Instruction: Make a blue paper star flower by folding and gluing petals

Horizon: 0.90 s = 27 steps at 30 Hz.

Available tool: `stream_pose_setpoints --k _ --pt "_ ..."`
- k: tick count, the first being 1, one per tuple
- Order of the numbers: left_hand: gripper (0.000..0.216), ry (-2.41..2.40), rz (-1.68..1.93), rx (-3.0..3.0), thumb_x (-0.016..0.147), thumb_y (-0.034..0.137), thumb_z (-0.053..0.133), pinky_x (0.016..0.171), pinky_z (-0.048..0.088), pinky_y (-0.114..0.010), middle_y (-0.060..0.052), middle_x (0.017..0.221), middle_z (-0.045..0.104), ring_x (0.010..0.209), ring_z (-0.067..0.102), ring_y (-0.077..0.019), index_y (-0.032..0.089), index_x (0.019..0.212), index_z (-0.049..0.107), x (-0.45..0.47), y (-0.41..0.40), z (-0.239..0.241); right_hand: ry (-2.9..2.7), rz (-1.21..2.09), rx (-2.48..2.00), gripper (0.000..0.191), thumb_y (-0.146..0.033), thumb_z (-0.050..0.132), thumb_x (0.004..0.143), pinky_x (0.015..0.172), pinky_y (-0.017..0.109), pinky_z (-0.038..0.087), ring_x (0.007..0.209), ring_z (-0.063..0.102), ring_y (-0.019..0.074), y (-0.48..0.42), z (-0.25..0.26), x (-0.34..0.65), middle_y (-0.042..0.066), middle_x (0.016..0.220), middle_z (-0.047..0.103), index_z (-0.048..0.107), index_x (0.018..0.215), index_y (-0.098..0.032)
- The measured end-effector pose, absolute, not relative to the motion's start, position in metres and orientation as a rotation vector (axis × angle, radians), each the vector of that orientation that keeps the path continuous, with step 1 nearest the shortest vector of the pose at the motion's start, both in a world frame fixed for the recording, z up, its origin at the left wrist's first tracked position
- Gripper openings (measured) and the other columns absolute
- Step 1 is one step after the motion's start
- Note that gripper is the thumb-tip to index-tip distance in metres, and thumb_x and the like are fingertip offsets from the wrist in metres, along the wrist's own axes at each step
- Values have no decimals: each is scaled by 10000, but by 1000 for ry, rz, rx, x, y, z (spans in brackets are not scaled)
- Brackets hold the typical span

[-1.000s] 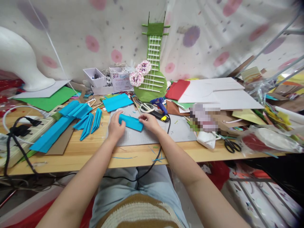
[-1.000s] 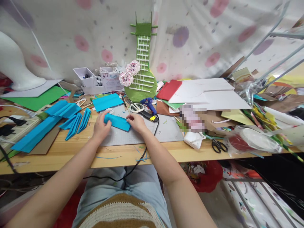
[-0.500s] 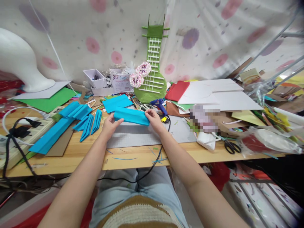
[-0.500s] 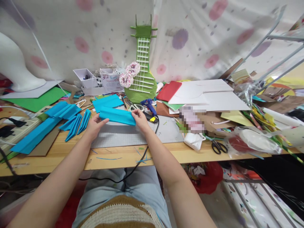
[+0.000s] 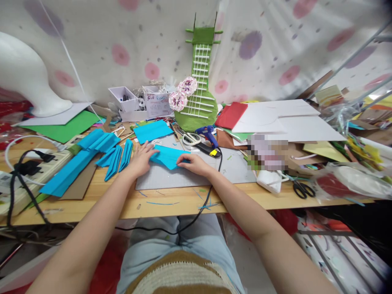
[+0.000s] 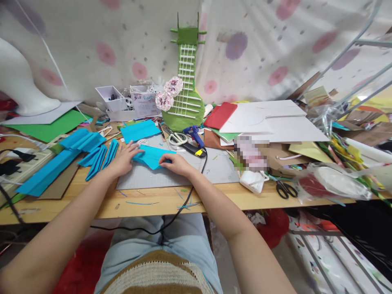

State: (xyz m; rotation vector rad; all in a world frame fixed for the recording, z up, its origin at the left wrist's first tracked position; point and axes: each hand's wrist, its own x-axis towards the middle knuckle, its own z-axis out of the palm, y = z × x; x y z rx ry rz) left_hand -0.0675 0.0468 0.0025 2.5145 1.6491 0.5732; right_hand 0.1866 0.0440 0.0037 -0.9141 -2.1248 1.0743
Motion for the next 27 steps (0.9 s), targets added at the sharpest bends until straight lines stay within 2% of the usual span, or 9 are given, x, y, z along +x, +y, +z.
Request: stream_pose_setpoints --k 3,5,7,9,12,16,19,24,27 --pt "474 1845 896 2435 605 -24 414 1096 219 -494 -72 1232 555 1289 366 -254 202 959 635 -56 33 14 -2125 1031 -959 96 -242 571 760 802 279 418 825 582 139 44 4 183 7 850 654 623 807 -176" --pt "374 1794 992 2411 614 0 440 1041 320 -428 -65 1135 586 1190 458 -239 197 874 623 -39 23 23 -2093 1017 -999 93 -237 569 757 806 283 421 827 580 137 45 2 181 6 853 652 619 809 -177" --pt "292 1660 912 2375 644 53 481 968 385 -390 -53 1057 603 1078 521 -225 199 869 596 -19 14 27 -2056 1005 -1037 92 -236 572 753 815 292 422 835 577 138 46 0 178 5 860 648 611 813 -179" --pt "250 1579 726 2189 710 208 547 789 462 -334 -39 953 619 873 582 -193 200 960 552 1 9 24 -2031 1010 -1050 107 -238 577 750 818 306 427 835 576 141 47 -4 176 6 862 642 600 837 -181" --pt "382 1567 598 1944 715 340 602 632 435 -279 5 789 621 707 579 -162 197 1051 488 19 7 12 -1981 1150 -948 226 -254 603 735 814 313 452 834 584 140 47 -8 181 14 873 625 559 945 -185" --pt "379 1506 662 1894 722 280 595 626 407 -265 34 725 599 678 562 -140 197 1071 472 21 8 1 -2003 1204 -856 495 -252 694 657 905 339 440 991 557 160 44 -7 202 52 1028 577 479 1099 -197" --pt "353 1460 687 1915 718 276 606 643 414 -267 30 743 592 683 549 -135 196 1040 487 17 5 -1 -2119 1180 -848 563 -176 681 637 955 364 413 1029 540 168 44 -6 219 55 1045 563 449 1150 -196" --pt "472 1439 688 2280 600 403 746 794 414 -328 -32 939 581 907 515 -206 210 990 562 17 1 -1 -2152 1166 -870 539 33 408 581 968 348 400 1040 541 141 50 -9 227 51 1050 578 468 1073 -179" --pt "265 1476 730 2432 674 346 702 840 393 -341 -38 935 575 942 496 -214 212 883 607 19 2 -2 -2146 1125 -919 560 46 335 532 943 332 409 990 560 128 52 -11 224 40 997 606 482 1025 -172"
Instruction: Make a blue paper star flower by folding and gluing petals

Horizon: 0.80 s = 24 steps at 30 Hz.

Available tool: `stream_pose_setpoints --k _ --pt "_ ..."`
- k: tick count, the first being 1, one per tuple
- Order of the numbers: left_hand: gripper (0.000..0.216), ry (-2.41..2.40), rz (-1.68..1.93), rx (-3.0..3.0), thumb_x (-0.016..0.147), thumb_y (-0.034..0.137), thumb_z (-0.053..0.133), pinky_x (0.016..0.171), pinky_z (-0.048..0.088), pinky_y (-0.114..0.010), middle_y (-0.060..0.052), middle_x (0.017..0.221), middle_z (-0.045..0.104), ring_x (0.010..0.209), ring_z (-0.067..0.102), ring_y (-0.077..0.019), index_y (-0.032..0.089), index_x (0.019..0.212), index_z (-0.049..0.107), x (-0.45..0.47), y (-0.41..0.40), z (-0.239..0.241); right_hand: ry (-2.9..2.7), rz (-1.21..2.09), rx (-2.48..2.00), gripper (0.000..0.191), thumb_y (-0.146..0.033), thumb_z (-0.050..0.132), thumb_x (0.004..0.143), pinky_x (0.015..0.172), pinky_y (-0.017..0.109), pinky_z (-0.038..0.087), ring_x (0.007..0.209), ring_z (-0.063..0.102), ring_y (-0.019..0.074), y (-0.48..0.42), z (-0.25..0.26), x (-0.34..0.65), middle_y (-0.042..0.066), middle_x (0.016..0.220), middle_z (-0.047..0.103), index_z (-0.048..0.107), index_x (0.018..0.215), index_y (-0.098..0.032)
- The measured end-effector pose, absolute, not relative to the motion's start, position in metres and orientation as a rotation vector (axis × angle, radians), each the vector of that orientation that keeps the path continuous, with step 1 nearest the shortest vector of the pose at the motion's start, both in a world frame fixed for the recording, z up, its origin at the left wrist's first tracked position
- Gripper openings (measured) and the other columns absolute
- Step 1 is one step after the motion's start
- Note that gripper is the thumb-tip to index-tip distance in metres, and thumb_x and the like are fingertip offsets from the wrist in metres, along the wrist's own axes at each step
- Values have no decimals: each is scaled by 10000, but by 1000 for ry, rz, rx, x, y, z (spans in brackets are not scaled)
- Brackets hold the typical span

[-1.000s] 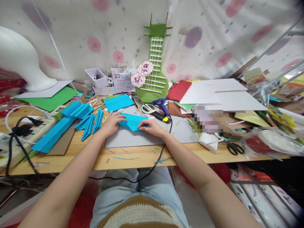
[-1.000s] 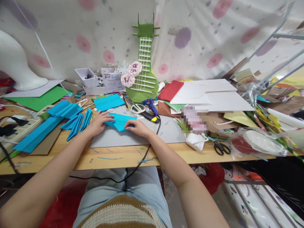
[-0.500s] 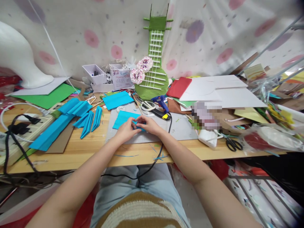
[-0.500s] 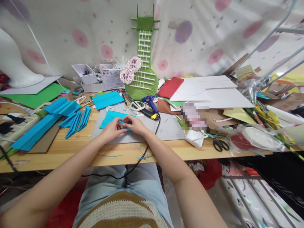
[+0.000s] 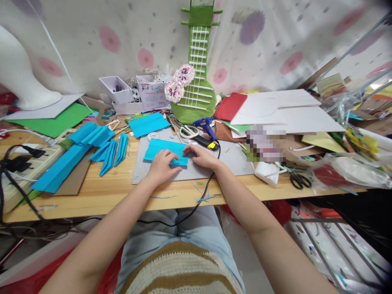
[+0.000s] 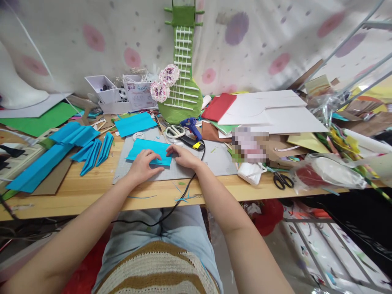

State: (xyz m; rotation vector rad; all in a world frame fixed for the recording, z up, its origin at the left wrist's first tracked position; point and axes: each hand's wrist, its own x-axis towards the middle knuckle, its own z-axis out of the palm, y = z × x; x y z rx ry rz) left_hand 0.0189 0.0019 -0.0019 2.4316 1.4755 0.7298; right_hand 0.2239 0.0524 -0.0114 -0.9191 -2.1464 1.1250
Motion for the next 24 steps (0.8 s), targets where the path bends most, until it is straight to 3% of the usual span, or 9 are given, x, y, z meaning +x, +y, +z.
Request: stream_pose_setpoints --k 3,6,9,12,16,20,24 --pt "89 1507 740 2384 760 286 609 759 403 -300 -28 843 579 842 521 -177 197 760 606 19 3 -3 -2201 1053 -949 529 38 351 539 915 322 415 955 566 133 51 -9 222 40 973 618 505 1004 -161" --pt "118 1558 711 2270 781 300 564 648 388 -268 -13 780 584 730 524 -149 195 737 595 18 3 -5 -2270 967 -958 427 9 443 581 889 312 418 943 551 147 49 -4 221 49 984 608 537 964 -154" --pt "160 1620 674 2237 792 328 534 628 367 -264 -9 744 608 722 530 -154 200 710 584 20 1 -4 -2317 834 -1013 242 -117 592 658 863 322 411 909 532 162 49 -3 220 45 949 605 570 894 -161" --pt "233 1685 647 2205 811 388 503 610 353 -265 -11 745 629 711 539 -155 205 693 587 24 1 -2 -2334 770 -1015 95 -246 617 739 843 314 400 873 524 162 51 -6 218 40 873 605 580 774 -166" --pt "315 1784 592 2147 811 482 484 579 336 -264 -16 777 653 720 560 -162 216 696 607 28 1 1 -2313 724 -1021 125 -248 591 787 821 287 388 846 516 148 53 -11 214 29 828 595 563 694 -170" --pt "261 1880 527 2086 829 428 473 562 318 -259 -13 779 671 705 574 -164 227 746 618 30 2 5 -2294 624 -1132 124 -250 569 812 804 288 380 818 496 148 50 -12 209 31 801 569 576 725 -163" --pt "195 1945 502 2057 813 386 493 566 327 -263 -12 765 673 707 587 -180 232 793 612 32 4 6 -2266 586 -1170 124 -275 590 802 891 321 369 935 483 174 45 -12 207 70 936 547 593 758 -159"
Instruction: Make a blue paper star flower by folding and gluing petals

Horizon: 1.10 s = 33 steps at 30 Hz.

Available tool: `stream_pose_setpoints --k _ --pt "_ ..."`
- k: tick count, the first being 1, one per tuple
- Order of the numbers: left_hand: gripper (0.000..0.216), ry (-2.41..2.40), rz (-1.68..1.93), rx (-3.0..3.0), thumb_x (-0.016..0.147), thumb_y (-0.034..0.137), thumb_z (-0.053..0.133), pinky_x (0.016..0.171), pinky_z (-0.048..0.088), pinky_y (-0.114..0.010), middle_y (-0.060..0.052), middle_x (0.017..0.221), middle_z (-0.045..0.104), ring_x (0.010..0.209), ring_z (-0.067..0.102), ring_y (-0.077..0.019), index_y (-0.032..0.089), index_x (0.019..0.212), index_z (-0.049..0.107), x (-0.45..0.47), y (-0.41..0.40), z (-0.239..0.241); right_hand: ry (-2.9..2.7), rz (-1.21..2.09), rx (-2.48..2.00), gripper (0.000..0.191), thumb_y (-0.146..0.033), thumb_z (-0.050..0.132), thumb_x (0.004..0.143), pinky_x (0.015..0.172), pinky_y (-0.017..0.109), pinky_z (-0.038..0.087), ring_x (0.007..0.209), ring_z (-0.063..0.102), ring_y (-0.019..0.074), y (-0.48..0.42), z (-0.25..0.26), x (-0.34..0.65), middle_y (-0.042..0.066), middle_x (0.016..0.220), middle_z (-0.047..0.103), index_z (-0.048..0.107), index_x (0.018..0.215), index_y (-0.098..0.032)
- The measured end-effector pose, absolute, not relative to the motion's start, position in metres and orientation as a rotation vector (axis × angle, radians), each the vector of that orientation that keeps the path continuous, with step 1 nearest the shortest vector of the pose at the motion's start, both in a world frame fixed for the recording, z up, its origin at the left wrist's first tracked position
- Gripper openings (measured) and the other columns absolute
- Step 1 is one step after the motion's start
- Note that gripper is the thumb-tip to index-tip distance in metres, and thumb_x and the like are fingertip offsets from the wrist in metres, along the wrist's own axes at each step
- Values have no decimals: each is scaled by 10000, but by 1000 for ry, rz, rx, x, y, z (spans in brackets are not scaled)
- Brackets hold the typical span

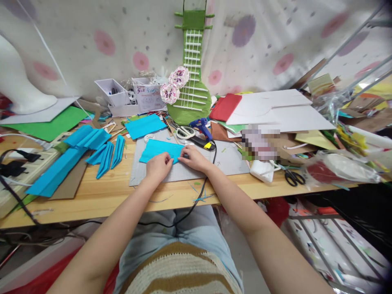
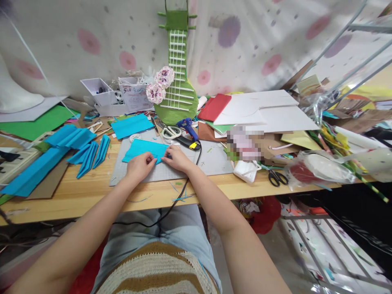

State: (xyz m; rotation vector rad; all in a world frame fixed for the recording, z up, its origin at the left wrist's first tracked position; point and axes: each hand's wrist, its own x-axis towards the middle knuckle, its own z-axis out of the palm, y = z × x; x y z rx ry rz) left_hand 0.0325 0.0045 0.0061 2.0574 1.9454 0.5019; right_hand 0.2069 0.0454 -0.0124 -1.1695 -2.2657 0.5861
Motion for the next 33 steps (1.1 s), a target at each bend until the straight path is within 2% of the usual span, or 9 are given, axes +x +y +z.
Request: stream_pose_setpoints --k 5,33 --pt "178 1954 495 2062 797 376 505 557 329 -265 -10 756 675 705 594 -182 226 766 595 33 6 3 -2239 619 -1237 70 -214 607 773 957 345 354 1027 469 190 45 -15 210 97 1040 503 597 751 -149" --pt "199 2075 431 2158 819 379 459 619 374 -300 -49 764 638 849 572 -230 230 762 576 35 2 5 -2243 375 -1325 139 -217 593 768 870 353 390 891 461 195 50 -25 201 93 905 508 563 649 -152"
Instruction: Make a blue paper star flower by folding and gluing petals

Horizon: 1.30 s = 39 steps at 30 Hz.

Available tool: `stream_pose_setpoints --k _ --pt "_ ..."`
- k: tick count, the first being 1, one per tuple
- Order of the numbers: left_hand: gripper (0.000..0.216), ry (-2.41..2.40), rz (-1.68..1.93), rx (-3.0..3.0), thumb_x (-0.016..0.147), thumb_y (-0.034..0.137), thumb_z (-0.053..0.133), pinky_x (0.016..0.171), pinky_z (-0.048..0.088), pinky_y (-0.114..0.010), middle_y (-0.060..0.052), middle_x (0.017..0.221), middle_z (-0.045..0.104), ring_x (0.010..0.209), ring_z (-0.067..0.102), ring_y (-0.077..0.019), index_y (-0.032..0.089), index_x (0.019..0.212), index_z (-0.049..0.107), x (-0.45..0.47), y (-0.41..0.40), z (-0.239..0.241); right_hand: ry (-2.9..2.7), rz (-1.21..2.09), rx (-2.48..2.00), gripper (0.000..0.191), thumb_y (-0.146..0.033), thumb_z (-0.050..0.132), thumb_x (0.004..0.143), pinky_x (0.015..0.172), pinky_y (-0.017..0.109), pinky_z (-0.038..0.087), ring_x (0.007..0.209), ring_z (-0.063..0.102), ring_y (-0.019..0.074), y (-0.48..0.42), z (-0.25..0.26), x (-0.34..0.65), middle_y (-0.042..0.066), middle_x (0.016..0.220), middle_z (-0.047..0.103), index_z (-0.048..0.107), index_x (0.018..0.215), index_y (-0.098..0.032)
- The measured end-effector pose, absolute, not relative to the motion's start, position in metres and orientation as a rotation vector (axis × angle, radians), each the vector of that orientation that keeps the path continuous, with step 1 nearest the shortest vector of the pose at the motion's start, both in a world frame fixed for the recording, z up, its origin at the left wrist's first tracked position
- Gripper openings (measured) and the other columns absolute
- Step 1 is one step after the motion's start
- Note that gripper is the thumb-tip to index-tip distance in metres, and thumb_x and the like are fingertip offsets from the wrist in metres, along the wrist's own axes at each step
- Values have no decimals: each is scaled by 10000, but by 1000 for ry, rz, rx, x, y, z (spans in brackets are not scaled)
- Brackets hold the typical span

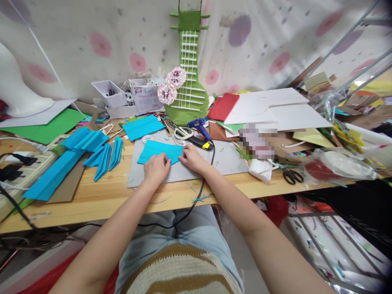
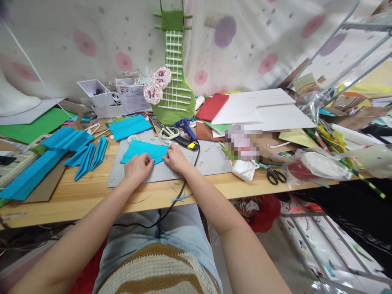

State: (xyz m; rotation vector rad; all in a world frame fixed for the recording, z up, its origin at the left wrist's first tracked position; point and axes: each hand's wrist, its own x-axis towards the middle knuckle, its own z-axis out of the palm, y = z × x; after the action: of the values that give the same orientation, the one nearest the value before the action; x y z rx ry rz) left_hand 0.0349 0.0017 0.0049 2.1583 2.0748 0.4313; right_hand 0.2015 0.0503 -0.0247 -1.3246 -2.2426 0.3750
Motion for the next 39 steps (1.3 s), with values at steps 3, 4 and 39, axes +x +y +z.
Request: stream_pose_setpoints --k 3,4,39 --pt "193 2061 443 2172 824 368 452 636 378 -310 -48 764 634 857 562 -234 230 766 573 34 2 5 -2240 378 -1329 133 -222 590 767 869 362 388 896 459 202 51 -26 201 95 912 508 565 657 -153" --pt "189 2050 448 2188 825 364 454 651 380 -318 -49 760 632 862 557 -238 230 758 569 34 2 5 -2240 377 -1327 130 -223 591 766 869 364 387 896 459 203 51 -26 201 94 912 508 565 658 -155" --pt "258 1947 425 2147 685 487 655 928 278 -457 -77 1027 531 1072 419 -311 264 810 689 32 23 5 -2285 392 -1374 90 -225 582 784 864 324 361 907 426 189 43 -13 203 73 907 478 553 734 -155"
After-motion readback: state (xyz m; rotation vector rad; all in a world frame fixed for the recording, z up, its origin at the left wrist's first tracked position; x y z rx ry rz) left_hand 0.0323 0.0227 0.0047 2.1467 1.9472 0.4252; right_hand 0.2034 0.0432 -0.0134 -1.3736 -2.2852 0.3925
